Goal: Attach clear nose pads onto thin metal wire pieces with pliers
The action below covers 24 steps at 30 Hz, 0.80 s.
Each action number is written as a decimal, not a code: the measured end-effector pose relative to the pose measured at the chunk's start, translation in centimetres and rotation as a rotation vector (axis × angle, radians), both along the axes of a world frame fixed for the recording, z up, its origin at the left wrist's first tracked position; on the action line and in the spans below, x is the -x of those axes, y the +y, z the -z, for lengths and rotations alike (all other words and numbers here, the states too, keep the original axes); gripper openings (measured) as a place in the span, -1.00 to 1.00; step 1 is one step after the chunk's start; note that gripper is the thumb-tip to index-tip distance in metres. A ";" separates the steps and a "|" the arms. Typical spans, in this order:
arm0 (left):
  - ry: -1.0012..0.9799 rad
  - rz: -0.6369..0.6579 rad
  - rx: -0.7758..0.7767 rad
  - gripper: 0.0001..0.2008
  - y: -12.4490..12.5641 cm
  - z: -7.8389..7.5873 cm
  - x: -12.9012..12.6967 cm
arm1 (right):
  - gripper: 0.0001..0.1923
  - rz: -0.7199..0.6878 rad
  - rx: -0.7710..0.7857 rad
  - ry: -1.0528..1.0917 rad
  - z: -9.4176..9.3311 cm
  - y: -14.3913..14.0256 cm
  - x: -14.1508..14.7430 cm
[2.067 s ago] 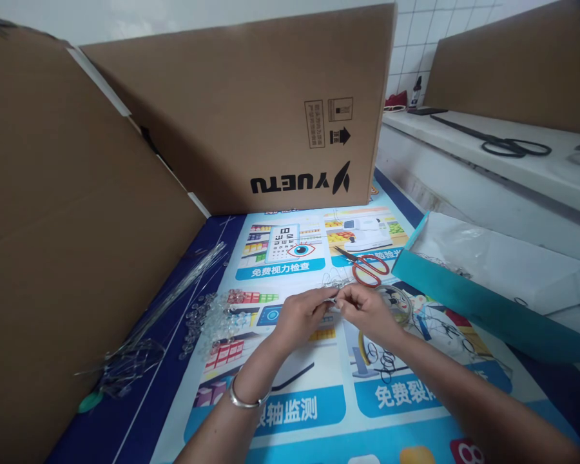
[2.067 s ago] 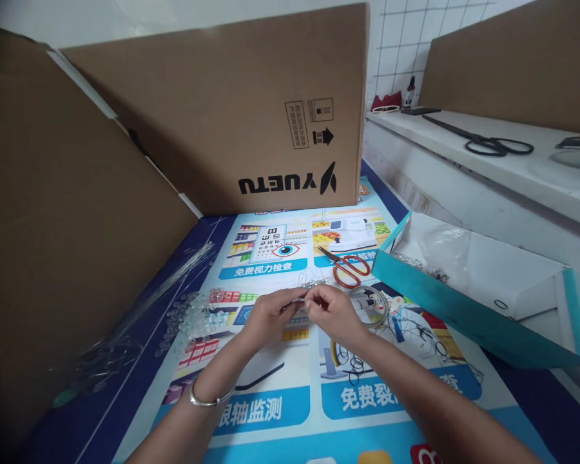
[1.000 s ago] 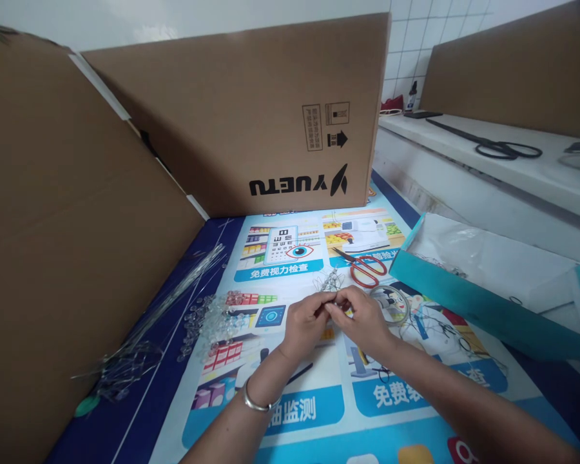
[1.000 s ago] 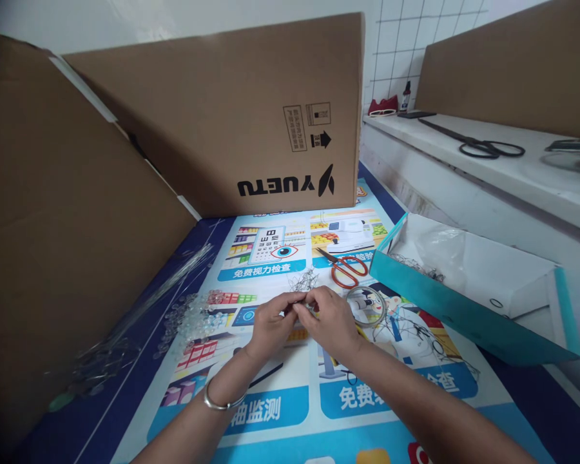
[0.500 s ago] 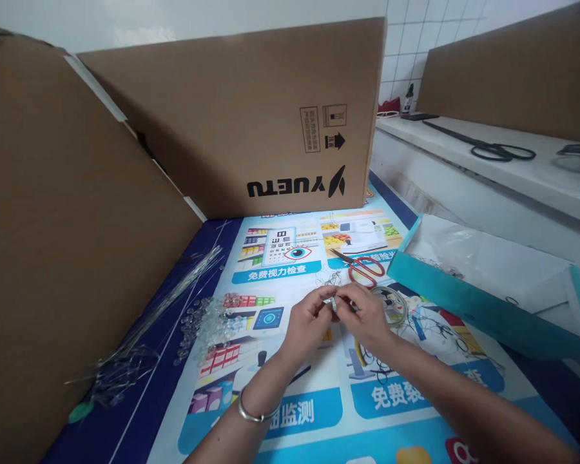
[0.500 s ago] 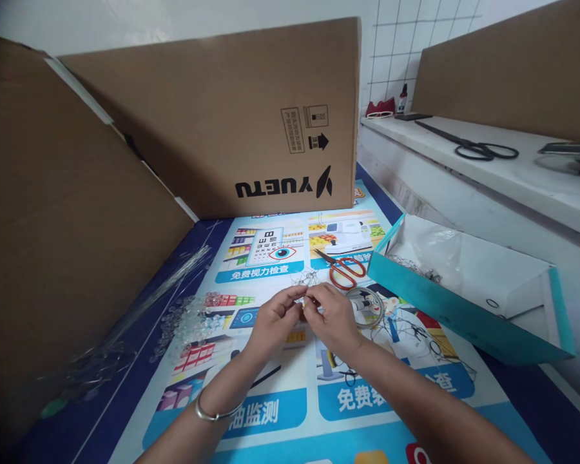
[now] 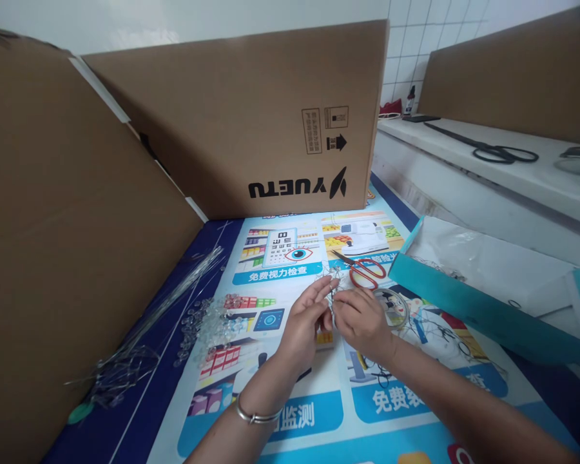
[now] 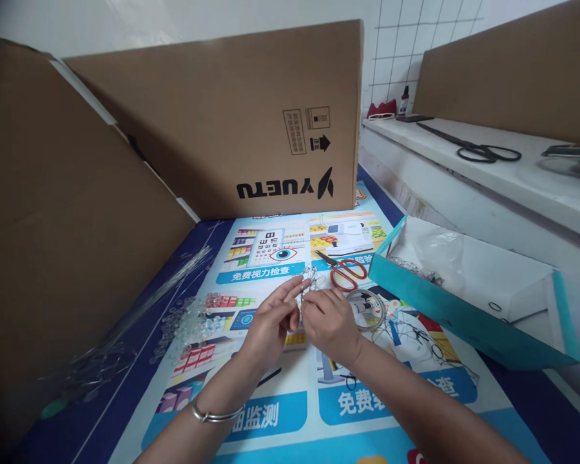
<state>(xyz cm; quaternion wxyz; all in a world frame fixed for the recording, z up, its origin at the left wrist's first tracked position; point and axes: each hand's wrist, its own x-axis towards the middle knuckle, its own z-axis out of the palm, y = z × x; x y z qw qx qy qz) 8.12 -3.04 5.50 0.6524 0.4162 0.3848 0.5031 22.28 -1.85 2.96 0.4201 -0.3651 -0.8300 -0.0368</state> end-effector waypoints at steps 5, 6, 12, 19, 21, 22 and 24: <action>0.002 -0.024 -0.032 -0.57 0.2 0.4 0.1 | -0.86 -0.012 0.038 0.050 0.1 0.0 -0.1; 0.035 -0.027 -0.047 -0.58 0.2 0.6 0.2 | -0.85 -0.021 0.055 0.067 0.1 0.0 -0.1; 0.319 -0.068 -0.175 -0.67 0.4 1.6 -0.1 | -0.84 -0.053 0.216 0.329 0.0 0.1 0.0; 0.459 -0.097 -0.250 -0.86 0.4 2.3 -0.1 | -0.84 -0.086 0.327 0.419 -0.3 -0.2 0.1; 0.577 -0.106 -0.280 -0.89 0.4 2.2 0.0 | -0.85 -0.095 0.343 0.434 -0.4 -0.3 0.2; 0.649 -0.112 -0.295 -0.89 0.4 2.2 0.1 | -0.86 -0.100 0.347 0.436 -0.5 -0.4 0.3; 0.811 -0.132 -0.337 -0.87 0.4 2.1 0.1 | -0.86 -0.097 0.349 0.422 -0.6 -0.4 0.3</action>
